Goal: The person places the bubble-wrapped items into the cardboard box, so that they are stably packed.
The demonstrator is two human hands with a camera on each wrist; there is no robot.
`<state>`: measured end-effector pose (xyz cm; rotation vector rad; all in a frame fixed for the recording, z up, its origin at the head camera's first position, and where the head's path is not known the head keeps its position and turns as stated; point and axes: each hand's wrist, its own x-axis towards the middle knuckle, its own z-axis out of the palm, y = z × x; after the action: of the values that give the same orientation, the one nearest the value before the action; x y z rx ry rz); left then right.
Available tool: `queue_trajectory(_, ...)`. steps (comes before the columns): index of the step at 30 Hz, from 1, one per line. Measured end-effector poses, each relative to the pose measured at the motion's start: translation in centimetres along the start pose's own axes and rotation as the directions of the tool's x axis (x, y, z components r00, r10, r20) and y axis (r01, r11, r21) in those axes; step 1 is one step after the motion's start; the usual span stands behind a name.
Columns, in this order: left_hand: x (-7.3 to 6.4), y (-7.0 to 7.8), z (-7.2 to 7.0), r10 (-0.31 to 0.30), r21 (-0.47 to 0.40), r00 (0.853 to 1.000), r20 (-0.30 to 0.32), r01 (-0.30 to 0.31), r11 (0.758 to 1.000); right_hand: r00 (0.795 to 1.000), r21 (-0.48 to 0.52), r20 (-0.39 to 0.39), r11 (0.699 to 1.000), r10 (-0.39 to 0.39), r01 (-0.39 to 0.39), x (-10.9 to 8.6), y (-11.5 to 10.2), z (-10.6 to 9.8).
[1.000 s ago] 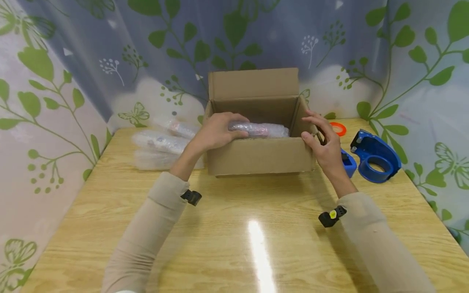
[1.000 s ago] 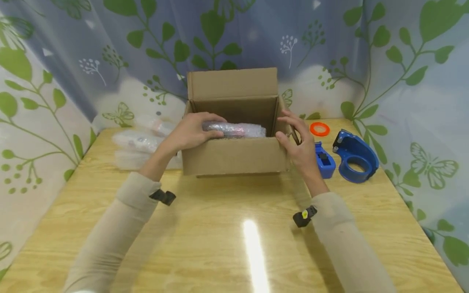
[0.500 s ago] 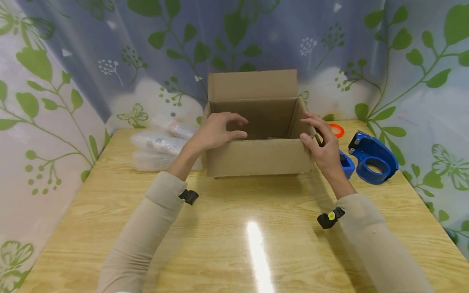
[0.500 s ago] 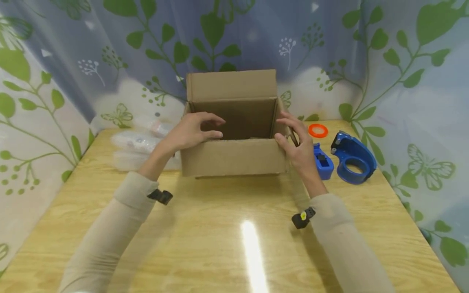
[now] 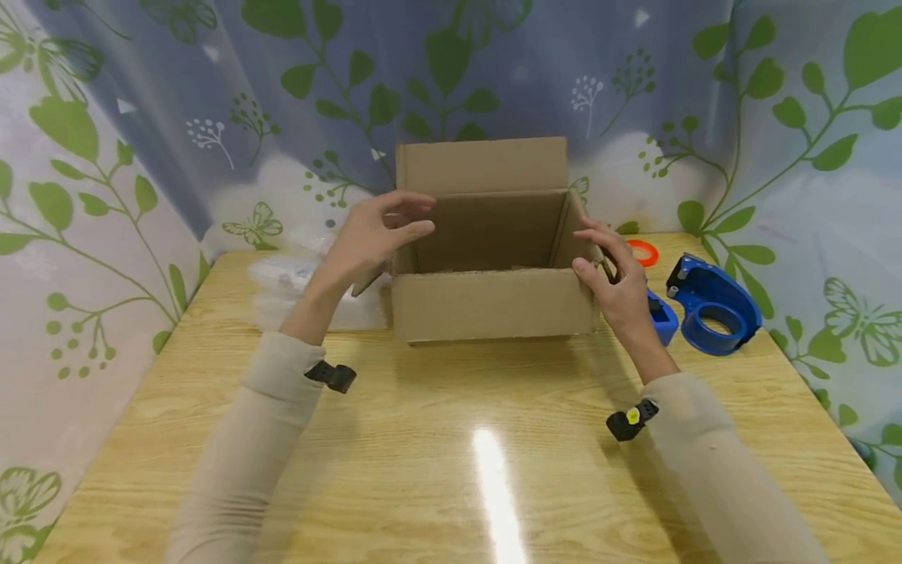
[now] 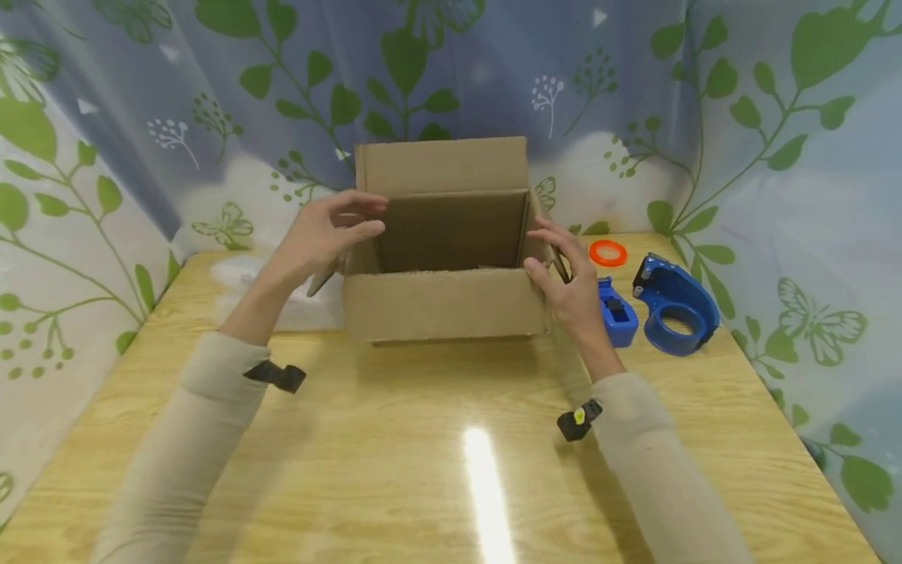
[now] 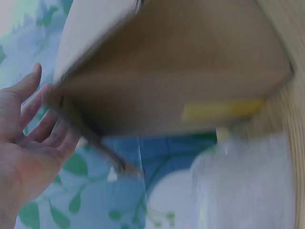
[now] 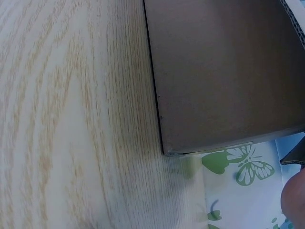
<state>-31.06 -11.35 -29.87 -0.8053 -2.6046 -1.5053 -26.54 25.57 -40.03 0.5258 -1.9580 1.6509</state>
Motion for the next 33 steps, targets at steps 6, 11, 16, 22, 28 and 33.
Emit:
queue_trajectory(6, -1.8, -1.2, -3.7, -0.021, -0.003, 0.999, -0.046, 0.021, 1.000, 1.000, -0.004, -0.002, 1.000, 0.011, -0.011, 0.0, -0.8, 0.2)
queue_trajectory(11, -3.2, -2.3, -5.8, -0.076, 0.011, 0.995, -0.065, 0.077, 0.997, 1.000, 0.000, 0.009, 1.000, 0.027, -0.027, 0.0, -3.0, 0.6)
queue_trajectory(16, -4.3, -3.5, -7.6, -0.107, 0.068, 0.992, -0.067, 0.111, 0.992, 1.000, 0.007, 0.014, 1.000, 0.025, -0.025, 0.0, -3.1, 0.6)
queue_trajectory(22, -5.6, -5.0, -9.6, -0.180, 0.129, 0.983, -0.026, 0.182, 0.975, 1.000, 0.029, 0.000, 1.000, -0.009, 0.009, 0.3, -0.4, 0.1)
queue_trajectory(28, -6.2, -6.9, -11.0, -0.282, 0.202, 0.959, 0.036, 0.270, 0.941, 1.000, 0.020, -0.005, 1.000, -0.005, 0.005, 0.1, -0.3, 0.1)
queue_trajectory(33, -6.8, -8.9, -11.4, -0.324, 0.258, 0.943, 0.074, 0.296, 0.920, 1.000, 0.013, 0.000, 1.000, 0.010, -0.010, -0.1, -0.2, 0.2)
